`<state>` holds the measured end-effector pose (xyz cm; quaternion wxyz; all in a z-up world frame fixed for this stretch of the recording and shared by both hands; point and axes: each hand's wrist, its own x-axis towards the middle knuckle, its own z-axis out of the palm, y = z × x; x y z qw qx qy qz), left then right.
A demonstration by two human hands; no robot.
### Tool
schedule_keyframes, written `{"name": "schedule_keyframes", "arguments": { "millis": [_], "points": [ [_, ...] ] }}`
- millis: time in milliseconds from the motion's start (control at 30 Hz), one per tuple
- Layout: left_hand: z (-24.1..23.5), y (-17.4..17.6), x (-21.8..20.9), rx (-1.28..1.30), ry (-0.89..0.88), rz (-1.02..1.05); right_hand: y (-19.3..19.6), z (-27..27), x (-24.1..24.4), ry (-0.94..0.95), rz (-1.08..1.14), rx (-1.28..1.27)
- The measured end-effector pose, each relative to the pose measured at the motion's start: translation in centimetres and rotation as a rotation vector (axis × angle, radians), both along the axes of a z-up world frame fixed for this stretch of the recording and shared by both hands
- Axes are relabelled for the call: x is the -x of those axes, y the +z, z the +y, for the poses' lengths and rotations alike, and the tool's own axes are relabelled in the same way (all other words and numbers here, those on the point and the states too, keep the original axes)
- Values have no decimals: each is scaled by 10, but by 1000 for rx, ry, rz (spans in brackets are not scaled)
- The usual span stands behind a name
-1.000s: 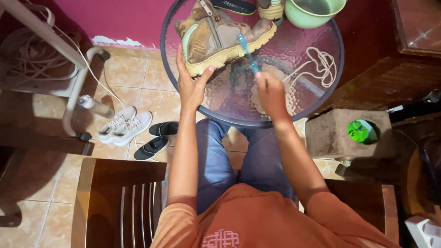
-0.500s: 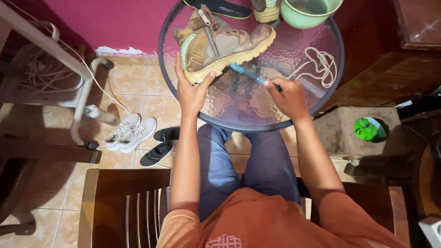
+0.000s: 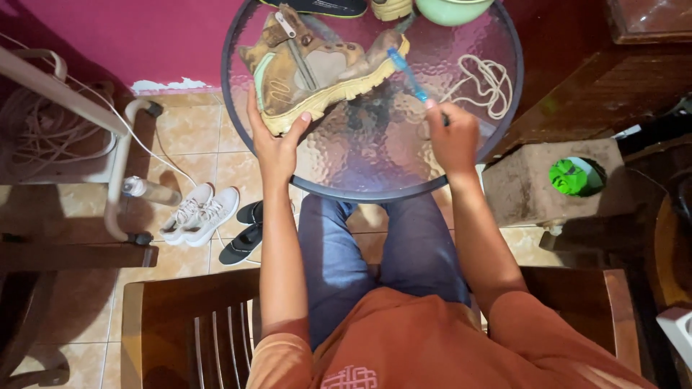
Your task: The person scrubs a brown hiking boot with a blue toothbrush, repeatedly dipping the brush into a green bowl of water. The person rotates the boot to clean the sole, sides, and upper sections, then flips it to scrub the interior lining.
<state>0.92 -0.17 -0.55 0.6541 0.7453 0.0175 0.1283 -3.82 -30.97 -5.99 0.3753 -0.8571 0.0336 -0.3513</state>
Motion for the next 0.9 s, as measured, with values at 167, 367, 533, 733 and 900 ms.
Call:
{"name": "schedule_keyframes", "arguments": {
  "millis": [167, 367, 533, 733, 900],
  "points": [
    [0, 1, 4, -6, 3, -14, 9, 3, 3, 31, -25, 71],
    [1, -3, -6, 27, -20, -61, 8, -10, -8, 24, -131, 248],
    [4, -1, 3, 44, -53, -96, 12, -19, -4, -40, 20, 182],
    [5, -4, 0, 50, -64, -118, 7, -10, -6, 5, -5, 179],
    [7, -12, -4, 48, -86, -144, 6, -10, -4, 28, 24, 142]
  ]
}}
